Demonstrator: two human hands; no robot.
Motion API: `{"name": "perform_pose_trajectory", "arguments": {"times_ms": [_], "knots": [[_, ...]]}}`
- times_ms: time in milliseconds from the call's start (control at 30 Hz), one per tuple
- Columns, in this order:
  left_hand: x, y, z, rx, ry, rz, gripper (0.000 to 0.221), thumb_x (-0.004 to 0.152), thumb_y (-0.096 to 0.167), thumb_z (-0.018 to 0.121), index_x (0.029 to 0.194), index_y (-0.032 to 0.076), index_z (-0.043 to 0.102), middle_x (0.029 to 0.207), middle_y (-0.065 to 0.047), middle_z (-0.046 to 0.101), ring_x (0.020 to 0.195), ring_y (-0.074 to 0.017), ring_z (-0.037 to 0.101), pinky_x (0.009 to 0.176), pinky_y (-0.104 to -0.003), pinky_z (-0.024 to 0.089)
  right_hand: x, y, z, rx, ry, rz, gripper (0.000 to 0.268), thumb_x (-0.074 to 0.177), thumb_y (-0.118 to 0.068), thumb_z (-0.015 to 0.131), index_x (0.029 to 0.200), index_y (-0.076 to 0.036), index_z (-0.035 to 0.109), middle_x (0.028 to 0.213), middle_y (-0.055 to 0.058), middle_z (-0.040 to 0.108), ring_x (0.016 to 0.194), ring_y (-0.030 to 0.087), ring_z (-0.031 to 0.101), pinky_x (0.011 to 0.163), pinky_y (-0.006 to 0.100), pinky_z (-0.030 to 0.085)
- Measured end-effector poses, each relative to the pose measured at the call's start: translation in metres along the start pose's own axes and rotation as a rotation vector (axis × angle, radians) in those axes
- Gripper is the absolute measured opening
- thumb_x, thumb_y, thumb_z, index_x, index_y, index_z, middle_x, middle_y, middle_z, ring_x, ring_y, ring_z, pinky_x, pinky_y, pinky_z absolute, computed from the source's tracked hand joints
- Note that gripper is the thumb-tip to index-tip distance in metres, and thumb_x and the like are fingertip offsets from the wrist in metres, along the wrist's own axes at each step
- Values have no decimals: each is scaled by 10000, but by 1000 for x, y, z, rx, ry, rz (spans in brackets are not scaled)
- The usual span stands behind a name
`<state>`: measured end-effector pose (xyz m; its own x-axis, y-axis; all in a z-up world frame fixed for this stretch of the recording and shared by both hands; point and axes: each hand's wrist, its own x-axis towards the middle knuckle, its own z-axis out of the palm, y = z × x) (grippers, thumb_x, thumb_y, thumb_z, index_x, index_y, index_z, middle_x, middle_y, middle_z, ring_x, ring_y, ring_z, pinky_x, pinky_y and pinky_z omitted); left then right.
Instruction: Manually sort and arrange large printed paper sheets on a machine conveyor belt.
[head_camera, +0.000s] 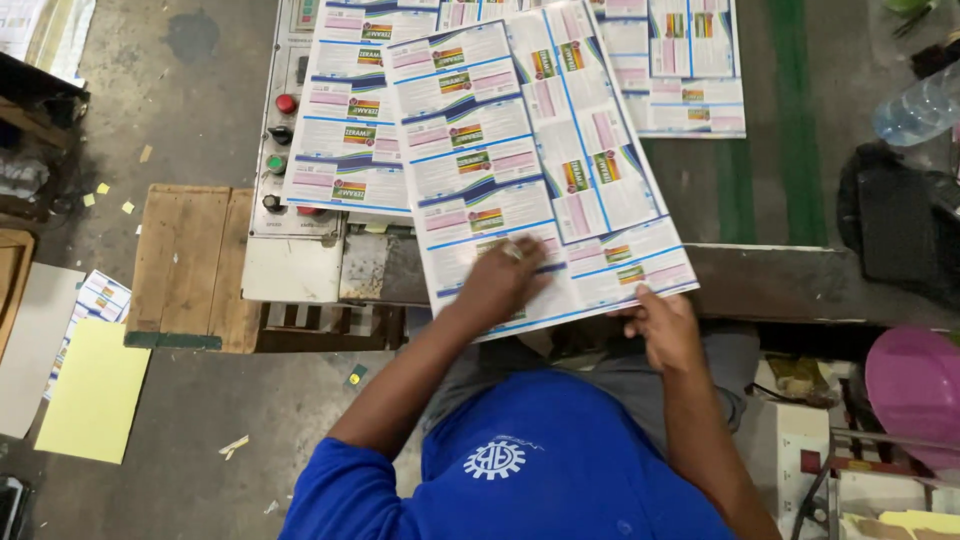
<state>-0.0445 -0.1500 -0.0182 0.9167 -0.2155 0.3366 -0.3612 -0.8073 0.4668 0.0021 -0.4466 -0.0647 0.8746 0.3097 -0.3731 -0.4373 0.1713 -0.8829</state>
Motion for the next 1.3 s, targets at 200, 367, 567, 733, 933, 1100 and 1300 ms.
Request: {"name": "perform_pose_trajectory", "arguments": {"times_ms": [200,367,567,733,933,1100,1300], "knots": [[-7,-65,-38,234,-33,-74,661,863,390,784,1375,25,581,1476,-203,559,1419,-393,454,1158,-570,330,-8,-3,-48,7,127,-70,218,1048,-181,580,1196,-27,623,931,66,728,720,143,693,487,261,465],[-10,-95,-48,379,-56,-128,869,796,443,794,1467,-5,471,1549,-236,464,1478,-405,351,1187,-572,265,-17,-7,-101,-39,296,-142,182,1055,-145,610,1184,-23,648,933,68,709,676,137,635,502,275,473],[-10,-118,-46,481,-28,-149,659,887,352,745,1398,-4,530,1471,-214,549,1409,-385,462,1144,-549,344,-44,-24,-135,-74,462,-201,147,1065,-108,607,1167,-19,666,975,71,704,695,142,617,524,284,481],[-5,-121,-56,445,103,-88,300,997,205,669,1237,29,633,1274,-180,689,1200,-355,651,1004,-474,502,-55,-20,-145,-103,538,-178,135,1096,-107,615,1172,-10,669,992,73,690,725,138,605,540,288,480],[6,-106,-78,382,180,-197,75,962,110,646,1018,78,683,852,-139,723,775,-361,706,667,-473,544,-30,-12,-132,-132,548,-131,172,1073,-107,590,1201,-16,661,1002,66,709,728,140,630,526,286,479],[4,-114,-83,346,169,-167,73,941,188,705,945,124,739,747,-131,703,692,-356,689,605,-480,529,21,-20,-115,-138,398,-178,252,1074,-132,560,1294,-25,621,1018,64,718,748,150,674,499,278,460],[7,-126,-90,241,-1,-163,169,881,303,740,968,164,780,845,-111,747,750,-349,706,648,-482,550,110,-48,-103,-185,274,-166,277,1095,-209,550,1309,-38,594,1031,90,730,746,188,712,481,274,437]]}}
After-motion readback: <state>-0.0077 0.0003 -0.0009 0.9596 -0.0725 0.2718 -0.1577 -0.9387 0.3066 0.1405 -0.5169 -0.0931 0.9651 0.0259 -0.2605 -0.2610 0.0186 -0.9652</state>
